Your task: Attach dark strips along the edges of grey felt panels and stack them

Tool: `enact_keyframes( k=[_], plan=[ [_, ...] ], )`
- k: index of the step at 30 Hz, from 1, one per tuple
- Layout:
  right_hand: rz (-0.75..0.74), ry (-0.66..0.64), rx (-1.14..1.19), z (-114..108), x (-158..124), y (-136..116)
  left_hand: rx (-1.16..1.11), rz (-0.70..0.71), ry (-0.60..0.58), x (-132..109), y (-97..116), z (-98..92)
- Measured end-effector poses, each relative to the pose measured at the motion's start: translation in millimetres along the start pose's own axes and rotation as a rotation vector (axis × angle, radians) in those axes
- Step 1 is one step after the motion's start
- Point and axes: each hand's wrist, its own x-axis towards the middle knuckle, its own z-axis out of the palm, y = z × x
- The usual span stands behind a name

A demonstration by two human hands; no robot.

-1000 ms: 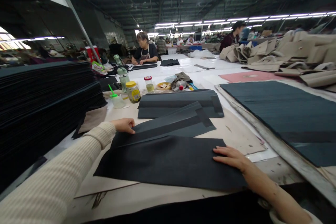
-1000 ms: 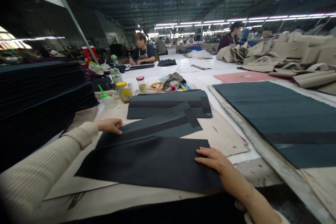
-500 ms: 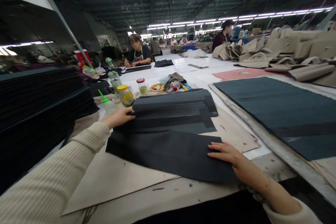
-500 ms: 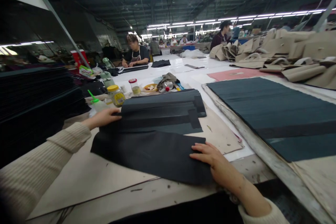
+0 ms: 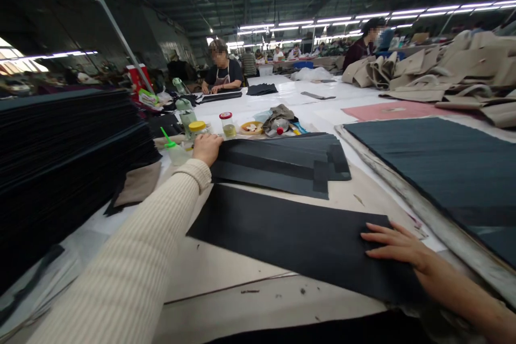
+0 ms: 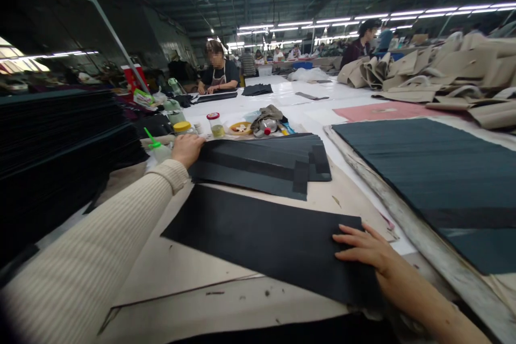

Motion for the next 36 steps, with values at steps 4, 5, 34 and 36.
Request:
enact_keyframes(
  k=[4, 5, 34, 36],
  plan=[
    [0.004, 0.009, -0.018, 1.4, 8.1, -1.8, -0.011, -0.005, 0.057, -2.7, 2.1, 2.5],
    [0.004, 0.016, -0.025, 3.1, 14.4, -5.3, -0.019, -0.002, 0.067, -4.5, 6.3, 2.9],
    [-0.179, -0.133, 0.081, 71.9, 153.4, -210.6, -0.237, 0.265, -0.269, -165.6, 70.8, 22.5],
    [-0.157, -0.144, 0.071, 77.9, 159.8, -211.1, -0.224, 0.273, -0.270, -164.9, 69.1, 24.6]
  ],
)
